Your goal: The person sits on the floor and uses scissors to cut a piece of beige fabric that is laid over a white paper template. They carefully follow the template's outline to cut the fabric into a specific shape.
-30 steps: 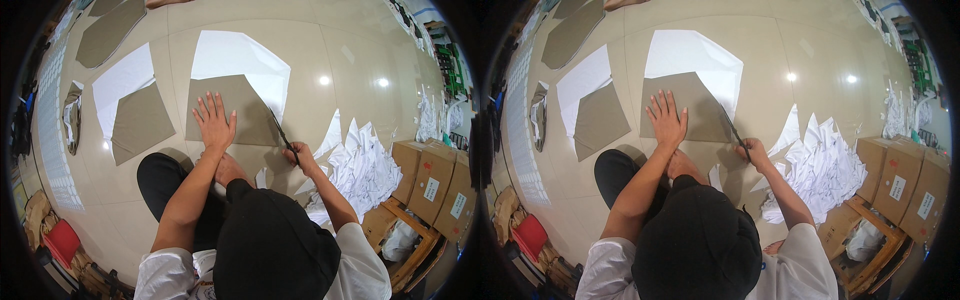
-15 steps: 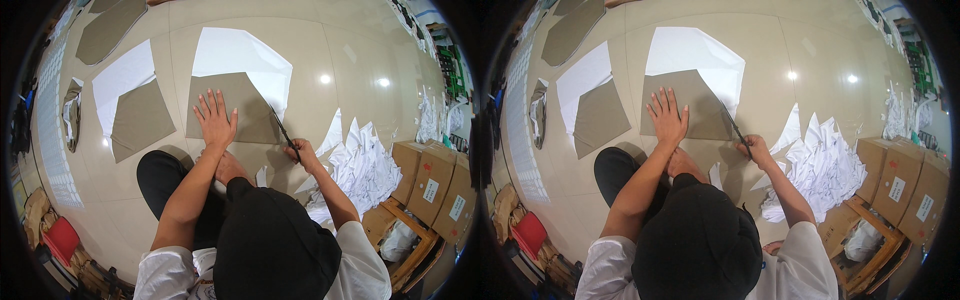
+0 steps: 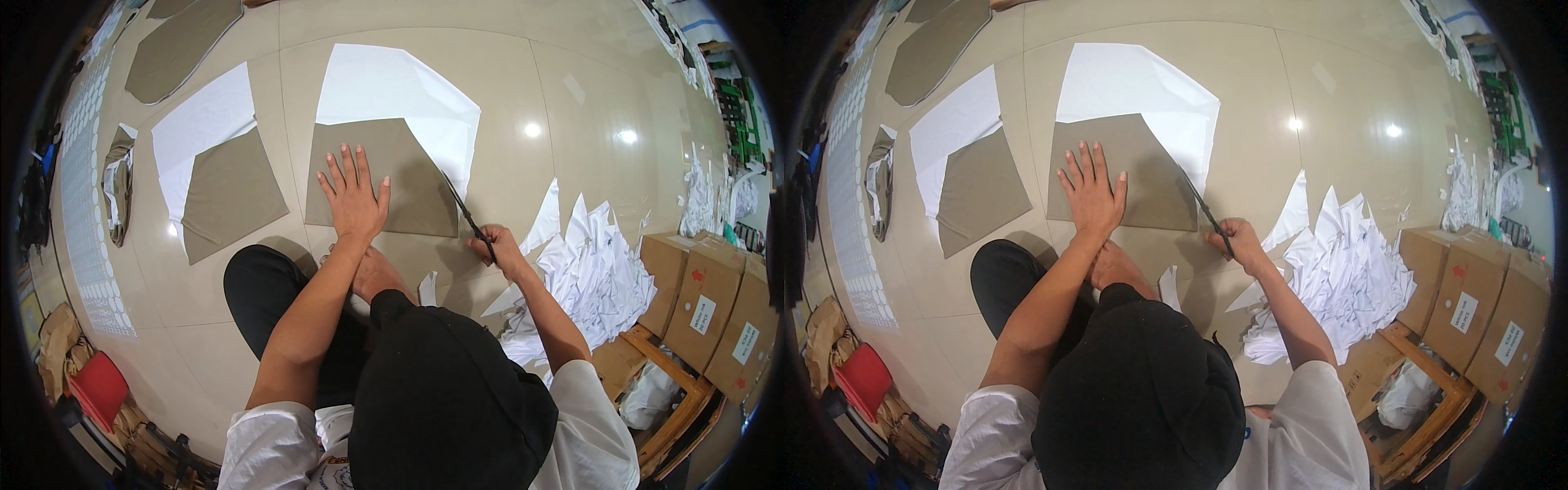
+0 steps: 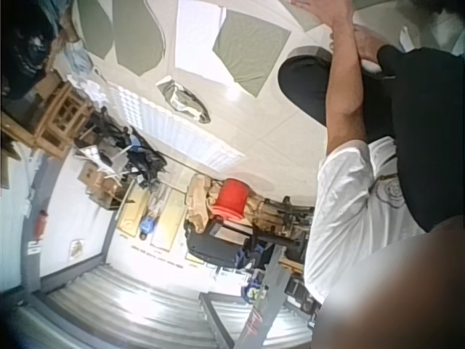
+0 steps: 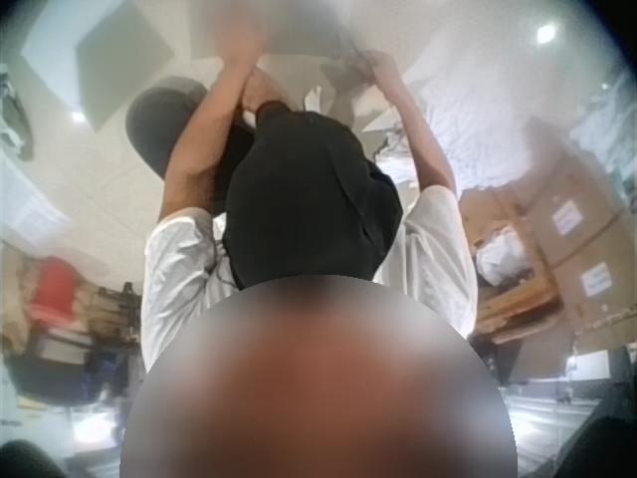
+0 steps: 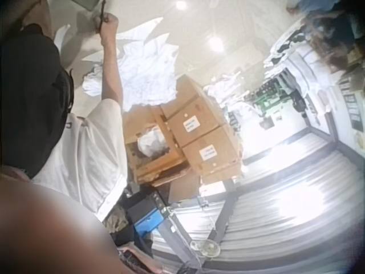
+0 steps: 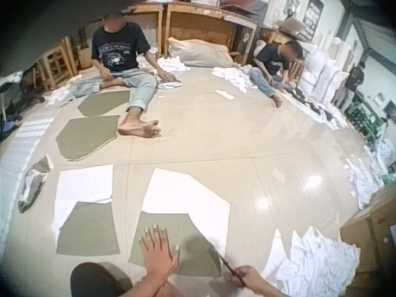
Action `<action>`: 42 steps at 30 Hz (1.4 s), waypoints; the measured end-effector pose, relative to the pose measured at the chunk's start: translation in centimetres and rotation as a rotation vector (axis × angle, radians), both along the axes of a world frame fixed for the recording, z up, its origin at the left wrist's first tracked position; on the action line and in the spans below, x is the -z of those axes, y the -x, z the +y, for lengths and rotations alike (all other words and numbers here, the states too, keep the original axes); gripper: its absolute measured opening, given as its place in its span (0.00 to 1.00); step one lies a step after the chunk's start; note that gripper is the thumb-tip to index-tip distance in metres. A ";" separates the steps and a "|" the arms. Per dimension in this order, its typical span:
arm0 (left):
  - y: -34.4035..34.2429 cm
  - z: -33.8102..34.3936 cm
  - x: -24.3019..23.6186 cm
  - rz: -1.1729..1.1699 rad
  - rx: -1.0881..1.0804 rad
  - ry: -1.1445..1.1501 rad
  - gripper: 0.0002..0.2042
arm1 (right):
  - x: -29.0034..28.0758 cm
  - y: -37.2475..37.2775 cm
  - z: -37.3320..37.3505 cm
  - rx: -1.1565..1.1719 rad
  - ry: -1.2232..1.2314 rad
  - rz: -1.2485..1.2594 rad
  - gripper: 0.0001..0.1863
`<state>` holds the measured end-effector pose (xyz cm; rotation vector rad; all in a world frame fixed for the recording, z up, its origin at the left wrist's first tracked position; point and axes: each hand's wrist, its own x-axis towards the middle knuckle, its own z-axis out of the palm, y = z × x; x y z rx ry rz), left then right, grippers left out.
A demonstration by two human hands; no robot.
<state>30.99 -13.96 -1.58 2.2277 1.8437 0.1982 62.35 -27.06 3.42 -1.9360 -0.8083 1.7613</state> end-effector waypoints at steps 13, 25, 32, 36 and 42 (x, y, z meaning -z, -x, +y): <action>0.1 0.0 -0.2 -0.026 -0.003 0.005 0.40 | -0.3 0.7 1.7 0.010 0.003 -0.001 0.17; 0.0 0.0 -0.1 0.000 0.001 0.031 0.41 | -0.2 -0.1 1.8 -0.063 -0.016 -0.035 0.19; 0.2 -0.1 0.0 -0.005 -0.005 0.044 0.41 | -0.9 0.6 2.4 -0.008 0.030 -0.006 0.19; 0.1 0.0 -0.3 -0.006 -0.004 0.043 0.41 | -0.7 0.9 3.1 0.002 0.018 0.020 0.19; 0.1 0.1 -0.3 0.001 -0.008 0.065 0.42 | -0.6 1.4 4.0 0.011 -0.002 0.013 0.19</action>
